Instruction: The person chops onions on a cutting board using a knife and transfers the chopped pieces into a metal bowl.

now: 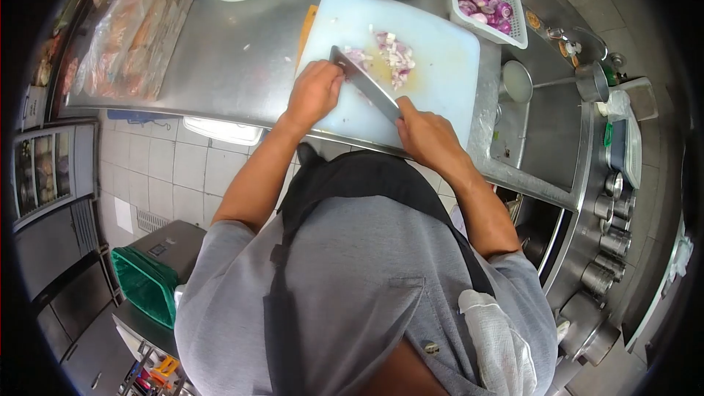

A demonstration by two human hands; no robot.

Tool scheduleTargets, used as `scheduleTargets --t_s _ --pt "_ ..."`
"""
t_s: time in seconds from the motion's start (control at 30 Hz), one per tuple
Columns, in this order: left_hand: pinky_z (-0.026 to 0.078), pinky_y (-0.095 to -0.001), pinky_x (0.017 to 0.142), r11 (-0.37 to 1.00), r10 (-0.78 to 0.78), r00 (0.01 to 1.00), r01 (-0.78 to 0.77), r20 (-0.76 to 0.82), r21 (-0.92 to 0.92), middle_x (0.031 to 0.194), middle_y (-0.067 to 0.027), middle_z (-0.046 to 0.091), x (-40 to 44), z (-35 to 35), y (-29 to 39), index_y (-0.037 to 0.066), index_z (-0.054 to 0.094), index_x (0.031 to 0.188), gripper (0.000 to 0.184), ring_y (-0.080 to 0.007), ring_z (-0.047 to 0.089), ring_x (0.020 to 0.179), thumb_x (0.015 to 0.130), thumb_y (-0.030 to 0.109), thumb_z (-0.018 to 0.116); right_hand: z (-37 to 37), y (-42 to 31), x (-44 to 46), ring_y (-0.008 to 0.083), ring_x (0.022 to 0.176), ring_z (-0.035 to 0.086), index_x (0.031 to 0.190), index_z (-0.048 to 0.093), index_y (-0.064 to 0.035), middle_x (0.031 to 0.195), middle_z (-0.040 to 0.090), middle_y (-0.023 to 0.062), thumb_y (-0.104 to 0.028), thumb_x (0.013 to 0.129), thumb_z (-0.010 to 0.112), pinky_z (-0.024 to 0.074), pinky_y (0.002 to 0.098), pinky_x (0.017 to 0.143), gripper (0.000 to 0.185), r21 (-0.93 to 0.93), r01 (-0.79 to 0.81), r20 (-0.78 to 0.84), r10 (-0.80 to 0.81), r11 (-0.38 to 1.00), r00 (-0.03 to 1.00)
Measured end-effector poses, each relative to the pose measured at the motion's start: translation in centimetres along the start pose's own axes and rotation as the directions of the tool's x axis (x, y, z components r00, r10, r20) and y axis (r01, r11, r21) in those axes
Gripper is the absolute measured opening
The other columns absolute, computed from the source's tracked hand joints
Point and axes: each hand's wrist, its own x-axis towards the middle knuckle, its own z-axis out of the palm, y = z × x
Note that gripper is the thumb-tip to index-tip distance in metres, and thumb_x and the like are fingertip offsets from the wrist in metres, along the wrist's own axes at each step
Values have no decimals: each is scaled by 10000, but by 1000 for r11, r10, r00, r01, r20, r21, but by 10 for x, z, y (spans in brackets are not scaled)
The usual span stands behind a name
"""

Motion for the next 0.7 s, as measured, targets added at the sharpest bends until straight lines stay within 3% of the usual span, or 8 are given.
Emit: scheduleTargets --t_s 0.1,0.2,0.3,0.4,0.5,0.63,0.7 --pt "548 -432 907 997 -13 999 10 -45 -75 1071 -141 703 8 -3 7 38 679 1096 262 -363 675 1048 848 8 757 -9 2 -13 491 735 682 1149 488 -32 773 699 244 -119 1010 560 509 607 672 179 49 37 -183 -28 998 983" --pt "541 -428 956 989 142 985 -145 100 21 1120 -168 696 28 -12 -1 39 658 1178 340 -382 665 1119 854 25 759 -22 8 -16 486 731 678 1138 483 -37 772 697 236 -105 999 576 503 609 667 180 -17 -22 -189 18 1000 982" --pt "547 -434 917 999 43 959 -40 280 -17 1107 -179 697 37 -14 -4 28 657 1167 326 -381 678 1070 861 45 767 -21 11 -16 491 712 671 1129 478 -36 758 689 239 -103 999 563 503 609 656 169 -4 -3 -189 2 1000 982" --pt "552 -444 872 990 -125 955 139 271 -34 1095 -176 696 34 -8 9 22 659 1147 292 -378 687 1001 876 50 762 -23 3 -20 487 707 674 1125 481 -28 759 690 245 -92 992 545 508 604 654 161 -18 19 -163 -21 1000 986" --pt "523 -481 849 986 -144 969 159 202 -57 1040 -187 673 25 -5 18 30 659 1061 174 -406 651 979 894 37 705 -13 -4 -14 480 706 684 1119 489 -16 761 693 252 -78 981 525 512 601 653 155 -30 35 -118 -38 999 992" --pt "525 -481 827 998 -41 985 49 168 -46 987 -167 666 20 -3 12 32 667 1019 136 -399 648 944 887 23 700 5 5 4 499 731 664 1164 472 -39 782 689 253 -102 997 564 484 617 663 200 -63 -48 23 49 997 999" --pt "526 -482 823 998 -6 992 14 128 -63 963 -159 661 17 -3 12 32 667 1007 132 -395 644 928 880 15 699 -5 6 0 501 726 663 1161 473 -35 775 687 257 -100 997 557 488 614 662 195 -38 11 -32 -12 999 999"
